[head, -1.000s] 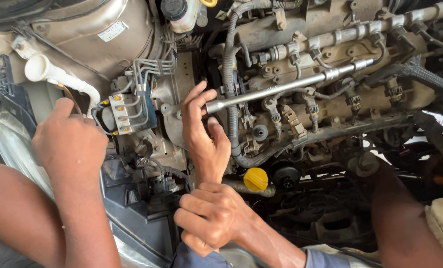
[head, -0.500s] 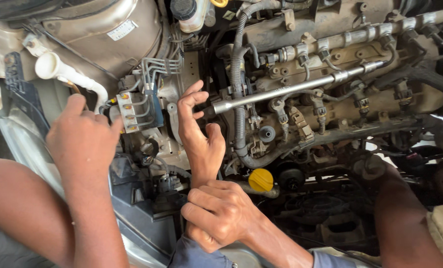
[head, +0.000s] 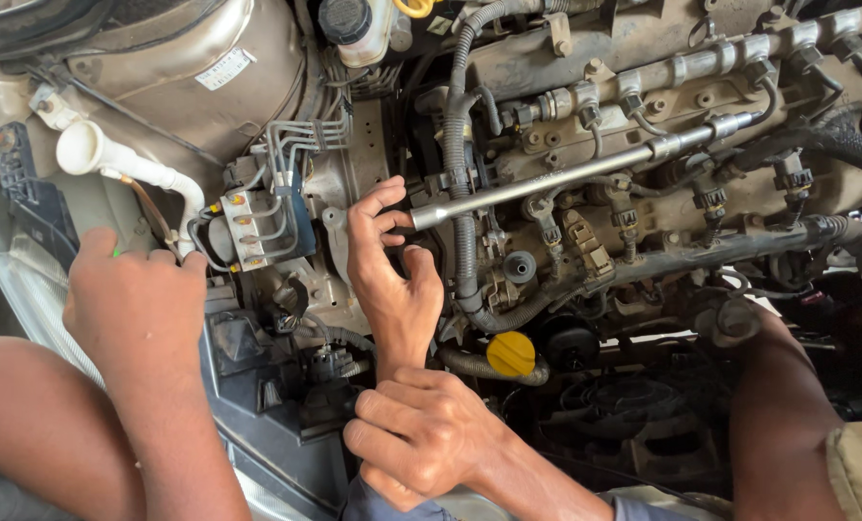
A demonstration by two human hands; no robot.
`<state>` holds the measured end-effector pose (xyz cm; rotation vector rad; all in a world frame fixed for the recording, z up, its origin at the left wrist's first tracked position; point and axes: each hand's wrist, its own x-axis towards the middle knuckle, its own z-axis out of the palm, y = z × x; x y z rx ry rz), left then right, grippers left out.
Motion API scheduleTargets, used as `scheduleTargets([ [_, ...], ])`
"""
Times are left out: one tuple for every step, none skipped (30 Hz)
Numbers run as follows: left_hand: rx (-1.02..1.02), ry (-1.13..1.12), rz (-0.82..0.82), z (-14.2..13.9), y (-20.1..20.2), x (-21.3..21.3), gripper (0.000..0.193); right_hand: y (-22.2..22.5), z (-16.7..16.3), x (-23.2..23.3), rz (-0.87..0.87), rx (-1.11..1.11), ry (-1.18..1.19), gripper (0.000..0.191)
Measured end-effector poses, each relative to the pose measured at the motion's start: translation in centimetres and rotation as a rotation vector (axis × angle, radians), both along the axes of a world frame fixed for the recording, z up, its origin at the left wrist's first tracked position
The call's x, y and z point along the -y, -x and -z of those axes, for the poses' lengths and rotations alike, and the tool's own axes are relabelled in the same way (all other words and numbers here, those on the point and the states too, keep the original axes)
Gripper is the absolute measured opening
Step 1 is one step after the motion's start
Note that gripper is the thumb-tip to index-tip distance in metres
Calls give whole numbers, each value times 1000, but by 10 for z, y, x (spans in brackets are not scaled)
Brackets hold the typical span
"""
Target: The person works on a car engine with the hood open, using a ratchet and screwdriver to loosen and remove bolts and connectors from the engine block. Another person assists by holding parts and handing tools.
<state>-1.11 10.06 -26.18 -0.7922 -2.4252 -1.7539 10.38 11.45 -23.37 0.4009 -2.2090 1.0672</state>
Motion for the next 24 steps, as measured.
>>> scheduleTargets([
  [8, -2, -1, 0, 0, 0, 58, 0, 0, 0, 2, -2, -9, 14],
  [16, -5, -2, 0, 0, -1, 57, 0, 0, -1, 1, -2, -7, 14],
  [29, -12, -11, 1, 0, -1, 56, 0, 0, -1, 0, -1, -5, 14],
  [42, -20, -21, 3, 1, -1, 56, 0, 1, -1, -2, -1, -4, 14],
  [54, -28, -31, 5, 1, -1, 55, 0, 2, -1, -1, -2, -2, 14],
  [30, 6, -68, 7, 0, 0, 56, 0, 3, 0, 0, -3, 0, 15],
  [7, 41, -105, 9, 0, 0, 57, -1, 3, 0, 1, -3, 3, 15],
  [-17, 76, -140, 11, 0, 1, 58, -1, 4, 0, -7, -10, 2, 15],
  [28, 57, -146, 12, 0, 1, 57, -1, 4, -1, -12, -17, 2, 15],
  [73, 38, -148, 13, 0, 0, 55, -1, 4, -2, -15, -22, 0, 15],
  [118, 16, -151, 14, 0, -2, 54, -1, 3, -1, -35, -26, 28, 14],
  [112, -51, -142, 14, 0, -4, 53, 0, 3, -5, -39, -36, 26, 14],
  [100, -138, -123, 13, 0, -7, 53, -1, 1, -6, -47, -26, 22, 15],
  [86, -246, -101, 13, 0, -13, 52, -1, 0, -8, -60, -4, 11, 15],
  [78, -171, -127, 12, 0, -16, 51, -3, -3, -9, -75, 20, 3, 16],
  [82, -77, -159, 11, 0, -16, 50, -4, -4, -14, -83, 40, -3, 16],
  [88, 33, -192, 10, -1, -16, 48, -5, -6, -13, -87, 67, -8, 17],
  [99, 13, -176, 9, -3, -16, 47, -8, -8, -15, -94, 89, -5, 17],
  [104, -2, -169, 8, -3, -16, 45, -9, -9, -16, -97, 104, -14, 18],
  [102, -20, -166, 8, -3, -15, 44, -9, -11, -13, -101, 117, -16, 18],
  [99, -7, -178, 7, -2, -14, 44, -9, -12, -13, -107, 130, -23, 19],
  [99, 6, -188, 6, -2, -13, 45, -9, -13, -11, -110, 140, -27, 20],
  [105, 21, -195, 6, -2, -12, 46, -10, -14, -11, -111, 152, -29, 20],
  [97, 9, -199, 5, -2, -11, 46, -10, -15, -12, -108, 166, -35, 21],
])
